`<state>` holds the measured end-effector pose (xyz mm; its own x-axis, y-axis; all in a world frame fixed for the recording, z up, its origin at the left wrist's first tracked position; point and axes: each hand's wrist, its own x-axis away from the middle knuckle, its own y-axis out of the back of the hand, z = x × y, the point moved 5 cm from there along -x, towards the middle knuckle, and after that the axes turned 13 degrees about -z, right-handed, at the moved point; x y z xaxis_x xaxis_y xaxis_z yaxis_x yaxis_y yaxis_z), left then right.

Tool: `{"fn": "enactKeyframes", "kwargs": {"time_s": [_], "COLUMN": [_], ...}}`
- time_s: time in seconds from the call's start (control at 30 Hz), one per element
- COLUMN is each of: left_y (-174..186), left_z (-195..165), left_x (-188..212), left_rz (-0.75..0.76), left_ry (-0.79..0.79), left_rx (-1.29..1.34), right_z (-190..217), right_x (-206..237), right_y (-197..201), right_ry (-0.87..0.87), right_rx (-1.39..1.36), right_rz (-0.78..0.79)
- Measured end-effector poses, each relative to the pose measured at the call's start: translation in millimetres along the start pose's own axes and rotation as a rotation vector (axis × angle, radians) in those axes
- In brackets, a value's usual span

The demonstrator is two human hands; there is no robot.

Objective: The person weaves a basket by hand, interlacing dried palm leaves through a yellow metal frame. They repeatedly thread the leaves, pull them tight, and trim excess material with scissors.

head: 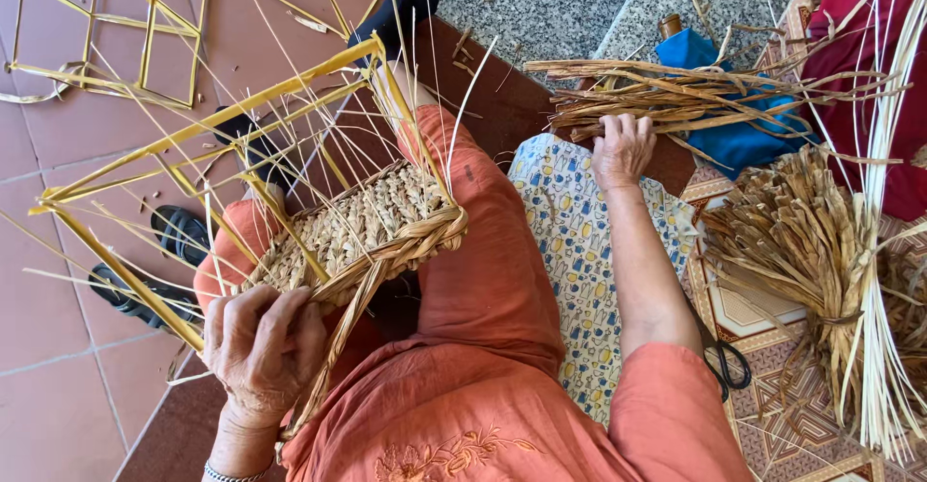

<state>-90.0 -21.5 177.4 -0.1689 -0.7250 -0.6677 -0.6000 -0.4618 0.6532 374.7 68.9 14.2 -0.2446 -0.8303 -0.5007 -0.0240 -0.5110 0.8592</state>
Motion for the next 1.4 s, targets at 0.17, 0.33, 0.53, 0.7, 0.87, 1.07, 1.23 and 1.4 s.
{"fn": "enactKeyframes", "kwargs": {"time_s": [0.17, 0.33, 0.53, 0.7, 0.87, 1.07, 1.23, 1.4], "left_y": [3, 15, 8, 27, 102, 221, 191, 57], "left_z": [-2, -15, -68, -53, 36, 131, 92, 14], "left_x": [-8, -10, 7, 13, 46, 69, 23, -4], "left_rz": [0.036, -0.041, 0.105, 0.058, -0.423, -0.919, -0.362, -0.065], "left_ry": [0.073, 0.082, 0.058, 0.196, 1.047, 1.158, 0.347, 0.099], "left_rx": [0.084, 0.016, 0.418, 0.518, 1.028, 0.687, -0.545, 0.161], "right_z": [13, 65, 164, 240, 256, 267, 280, 274], "right_x": [1, 34, 85, 93, 52, 22, 17, 18], "right_y": [20, 80, 187, 214, 190, 167, 171, 179], "right_ry": [0.147, 0.217, 0.190, 0.418, 0.336, 0.346, 0.370, 0.310], "right_rx": [-0.132, -0.527, -1.255, -1.370, -1.272, -0.843, -0.966, -1.031], "right_rz": [-0.123, -0.026, 0.347, 0.347, 0.148, 0.223, 0.215, 0.247]}}
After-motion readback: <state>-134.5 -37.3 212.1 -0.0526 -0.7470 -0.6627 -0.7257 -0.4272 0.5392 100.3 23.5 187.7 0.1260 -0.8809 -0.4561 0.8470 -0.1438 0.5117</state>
